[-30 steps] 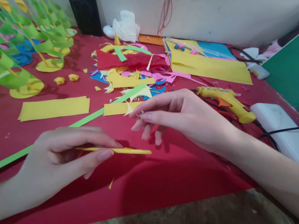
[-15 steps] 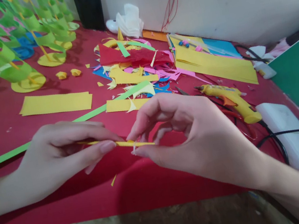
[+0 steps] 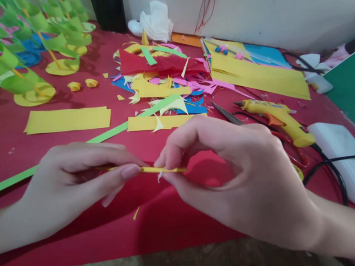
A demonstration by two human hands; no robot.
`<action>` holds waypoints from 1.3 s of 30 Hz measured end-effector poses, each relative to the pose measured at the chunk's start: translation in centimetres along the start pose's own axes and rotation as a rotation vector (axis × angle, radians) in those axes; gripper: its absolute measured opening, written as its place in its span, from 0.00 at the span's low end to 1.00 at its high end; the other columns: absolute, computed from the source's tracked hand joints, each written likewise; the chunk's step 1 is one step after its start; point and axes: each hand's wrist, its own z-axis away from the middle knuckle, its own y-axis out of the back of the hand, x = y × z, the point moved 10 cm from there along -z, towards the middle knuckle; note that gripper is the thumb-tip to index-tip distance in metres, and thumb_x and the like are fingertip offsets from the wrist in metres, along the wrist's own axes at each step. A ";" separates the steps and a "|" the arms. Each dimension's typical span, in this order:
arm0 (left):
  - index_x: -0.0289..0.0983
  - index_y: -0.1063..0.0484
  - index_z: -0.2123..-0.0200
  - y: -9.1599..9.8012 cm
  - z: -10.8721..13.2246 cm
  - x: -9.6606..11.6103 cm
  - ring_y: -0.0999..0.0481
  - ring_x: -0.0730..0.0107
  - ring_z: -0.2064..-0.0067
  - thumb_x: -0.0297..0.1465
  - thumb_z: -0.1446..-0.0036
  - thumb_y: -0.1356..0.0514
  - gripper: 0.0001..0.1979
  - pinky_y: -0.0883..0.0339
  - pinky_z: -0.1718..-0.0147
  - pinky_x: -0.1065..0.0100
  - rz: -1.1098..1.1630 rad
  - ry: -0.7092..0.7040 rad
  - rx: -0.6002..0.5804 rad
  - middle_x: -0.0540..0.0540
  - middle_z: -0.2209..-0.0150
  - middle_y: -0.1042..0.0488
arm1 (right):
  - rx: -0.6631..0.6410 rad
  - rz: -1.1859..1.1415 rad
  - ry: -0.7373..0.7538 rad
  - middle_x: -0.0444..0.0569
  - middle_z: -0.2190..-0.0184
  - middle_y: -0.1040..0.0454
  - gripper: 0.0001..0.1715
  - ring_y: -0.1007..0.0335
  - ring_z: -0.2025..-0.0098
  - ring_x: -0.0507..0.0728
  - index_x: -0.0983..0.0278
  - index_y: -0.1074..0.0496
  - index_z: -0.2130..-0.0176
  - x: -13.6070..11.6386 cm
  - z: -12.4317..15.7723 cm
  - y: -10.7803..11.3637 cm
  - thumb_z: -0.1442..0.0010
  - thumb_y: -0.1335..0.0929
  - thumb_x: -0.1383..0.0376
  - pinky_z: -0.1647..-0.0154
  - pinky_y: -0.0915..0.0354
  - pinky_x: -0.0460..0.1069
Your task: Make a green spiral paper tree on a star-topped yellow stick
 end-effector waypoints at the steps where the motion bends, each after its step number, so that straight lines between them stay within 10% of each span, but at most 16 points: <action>1: 0.37 0.24 0.72 0.0 0.0 0.1 0.37 0.86 0.87 0.26 0.50 0.39 0.03 0.41 0.87 0.87 -0.001 -0.006 -0.004 0.60 0.85 0.30 | 0.007 0.016 0.001 0.40 0.70 0.30 0.14 0.30 0.65 0.51 0.61 0.34 0.69 0.1 0.1 0.0 0.53 0.30 0.76 0.66 0.30 0.43; 39: 0.40 0.25 0.73 0.4 0.0 0.2 0.33 0.86 0.84 0.25 0.51 0.38 0.05 0.39 0.84 0.87 -0.008 -0.026 0.029 0.60 0.79 0.28 | 0.071 0.299 0.317 0.46 0.74 0.28 0.07 0.33 0.71 0.50 0.64 0.25 0.71 -3.7 -0.4 0.1 0.50 0.31 0.74 0.69 0.36 0.45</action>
